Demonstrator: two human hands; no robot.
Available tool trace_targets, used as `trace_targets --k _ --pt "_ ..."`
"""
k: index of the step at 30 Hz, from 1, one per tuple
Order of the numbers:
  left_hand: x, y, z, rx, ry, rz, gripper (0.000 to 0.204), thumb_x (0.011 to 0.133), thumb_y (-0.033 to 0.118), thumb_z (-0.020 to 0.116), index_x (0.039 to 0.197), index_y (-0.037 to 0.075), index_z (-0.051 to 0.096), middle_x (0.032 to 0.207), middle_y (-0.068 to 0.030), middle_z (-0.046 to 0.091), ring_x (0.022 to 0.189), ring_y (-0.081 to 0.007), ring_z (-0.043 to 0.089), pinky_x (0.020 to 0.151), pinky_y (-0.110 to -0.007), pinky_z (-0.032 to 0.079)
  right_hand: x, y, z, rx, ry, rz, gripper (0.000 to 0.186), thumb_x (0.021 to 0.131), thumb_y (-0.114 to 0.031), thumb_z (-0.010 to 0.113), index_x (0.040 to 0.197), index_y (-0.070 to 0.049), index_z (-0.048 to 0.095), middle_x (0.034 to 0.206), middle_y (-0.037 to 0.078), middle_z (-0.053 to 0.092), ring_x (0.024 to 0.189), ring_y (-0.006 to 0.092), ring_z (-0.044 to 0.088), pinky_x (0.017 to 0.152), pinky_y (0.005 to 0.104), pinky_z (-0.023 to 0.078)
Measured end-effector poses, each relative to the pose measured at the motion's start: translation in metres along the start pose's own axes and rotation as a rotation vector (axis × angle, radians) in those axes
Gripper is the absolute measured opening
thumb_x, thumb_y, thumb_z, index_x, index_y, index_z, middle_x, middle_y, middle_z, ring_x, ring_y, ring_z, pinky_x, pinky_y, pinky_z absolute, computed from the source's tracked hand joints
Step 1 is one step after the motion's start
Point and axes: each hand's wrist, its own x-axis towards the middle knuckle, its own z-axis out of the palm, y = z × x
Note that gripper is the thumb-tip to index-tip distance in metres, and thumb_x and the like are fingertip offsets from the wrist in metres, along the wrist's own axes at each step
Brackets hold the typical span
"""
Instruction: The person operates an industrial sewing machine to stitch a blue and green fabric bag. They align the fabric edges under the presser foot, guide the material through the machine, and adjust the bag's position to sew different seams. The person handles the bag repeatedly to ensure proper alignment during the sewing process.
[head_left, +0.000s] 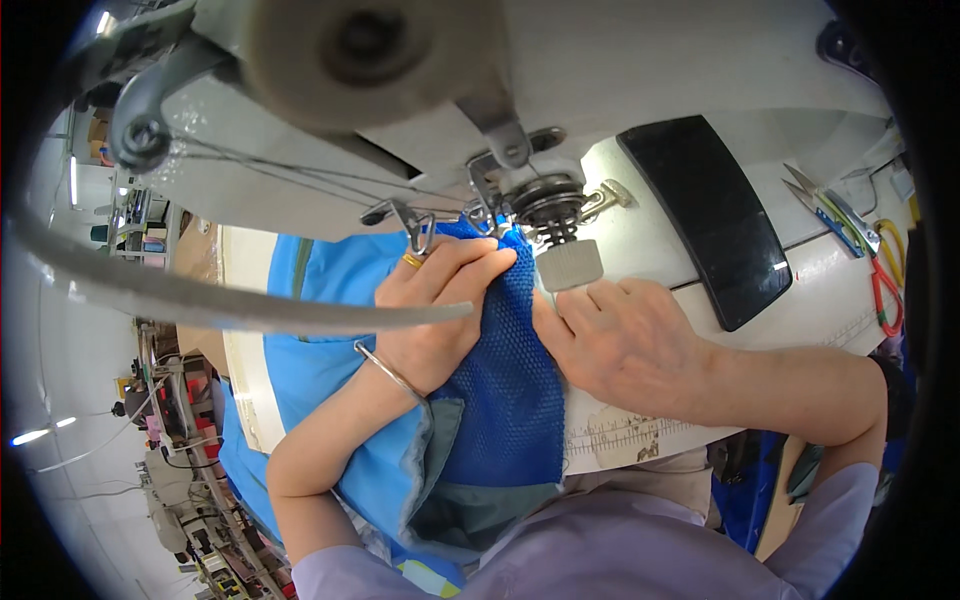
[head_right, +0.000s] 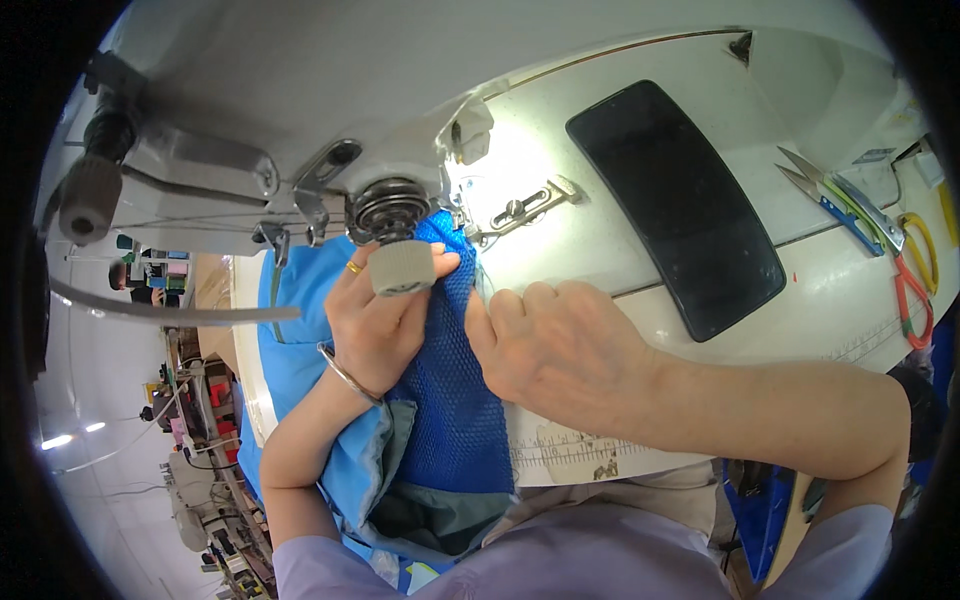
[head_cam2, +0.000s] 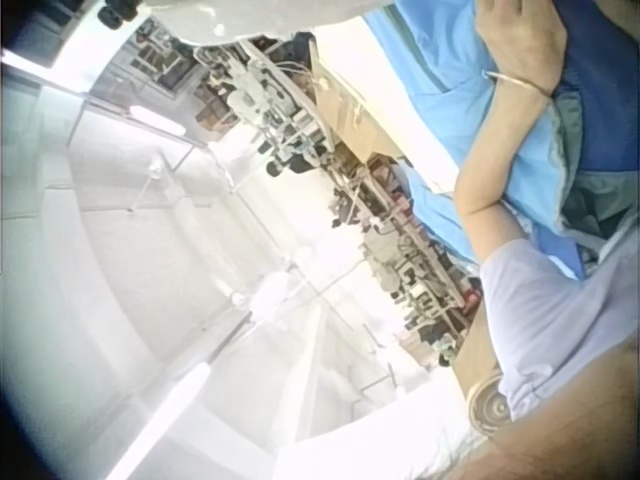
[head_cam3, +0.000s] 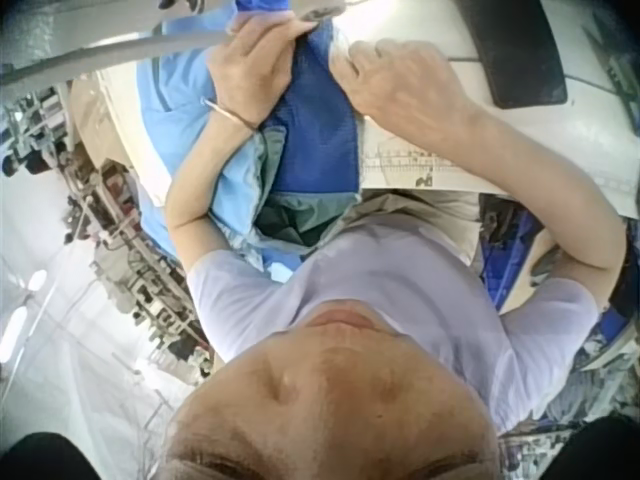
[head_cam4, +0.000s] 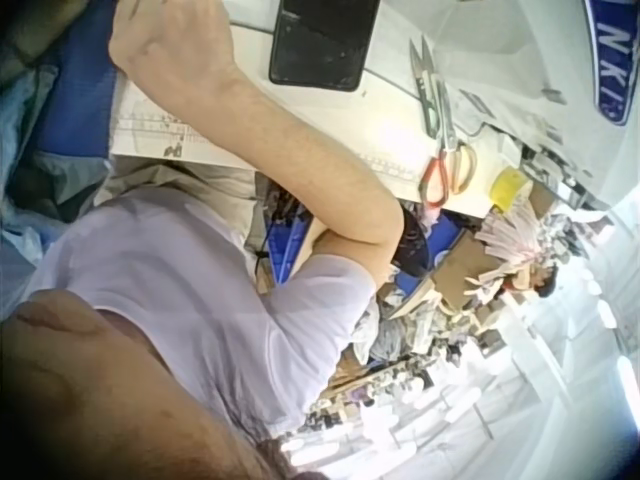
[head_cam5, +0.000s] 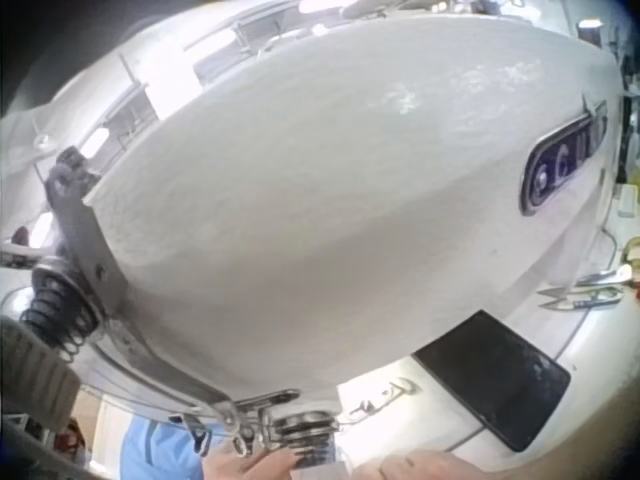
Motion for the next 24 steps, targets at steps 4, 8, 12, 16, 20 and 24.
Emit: trace_targets --k 4,8,12,16,20,24 --pt "0.001 0.007 -0.006 0.119 -0.072 0.067 0.042 0.071 -0.006 0.071 0.11 0.01 0.079 0.109 -0.0073 0.072 0.093 -0.0276 0.067 0.076 -0.036 0.057 -0.003 0.002 0.002 -0.01 0.086 -0.023 0.04 0.071 -0.011 0.068 0.107 0.006 0.07 0.066 -0.002 0.049 0.058 0.0106 0.052 0.046 0.0253 0.039" --pt "-0.004 0.012 -0.012 0.219 -0.128 0.118 0.047 0.07 -0.003 0.07 0.114 0.01 0.077 0.116 -0.008 0.07 0.098 -0.0273 0.067 0.077 -0.037 0.057 -0.006 0.002 0.002 0.012 0.112 -0.069 0.04 0.07 -0.011 0.068 0.106 0.007 0.071 0.064 -0.002 0.049 0.057 0.0103 0.051 0.045 0.0254 0.038" --pt "-0.007 0.01 -0.013 0.223 -0.136 0.185 0.045 0.074 0.003 0.066 0.118 0.002 0.071 0.118 -0.0099 0.067 0.098 -0.0264 0.066 0.08 -0.038 0.056 -0.007 0.003 0.002 0.025 0.098 -0.088 0.04 0.07 -0.01 0.069 0.106 0.009 0.071 0.064 -0.001 0.05 0.058 0.0102 0.052 0.045 0.0249 0.039" --pt "-0.008 0.006 -0.014 0.208 -0.148 0.208 0.046 0.075 0.005 0.066 0.121 0.003 0.071 0.121 -0.0109 0.067 0.1 -0.0276 0.067 0.081 -0.039 0.057 -0.007 0.003 -0.001 0.029 0.081 -0.088 0.041 0.07 -0.009 0.069 0.107 0.009 0.071 0.065 0.0 0.052 0.059 0.0105 0.054 0.045 0.0247 0.04" --pt "-0.005 0.008 -0.017 0.183 -0.205 0.13 0.046 0.076 0.006 0.065 0.121 0.005 0.071 0.122 -0.0114 0.067 0.102 -0.03 0.067 0.084 -0.038 0.057 -0.006 0.004 -0.001 0.037 0.079 -0.104 0.041 0.07 -0.009 0.069 0.107 0.009 0.071 0.067 0.0 0.053 0.059 0.0109 0.054 0.045 0.0248 0.04" --pt "-0.008 0.0 -0.015 0.081 -0.17 0.09 0.041 0.071 -0.002 0.069 0.111 0.007 0.074 0.112 -0.0106 0.068 0.096 -0.03 0.068 0.072 -0.037 0.058 -0.003 0.006 -0.006 0.029 0.051 -0.124 0.04 0.071 -0.01 0.069 0.107 0.007 0.07 0.067 0.0 0.052 0.058 0.011 0.054 0.046 0.0252 0.04"
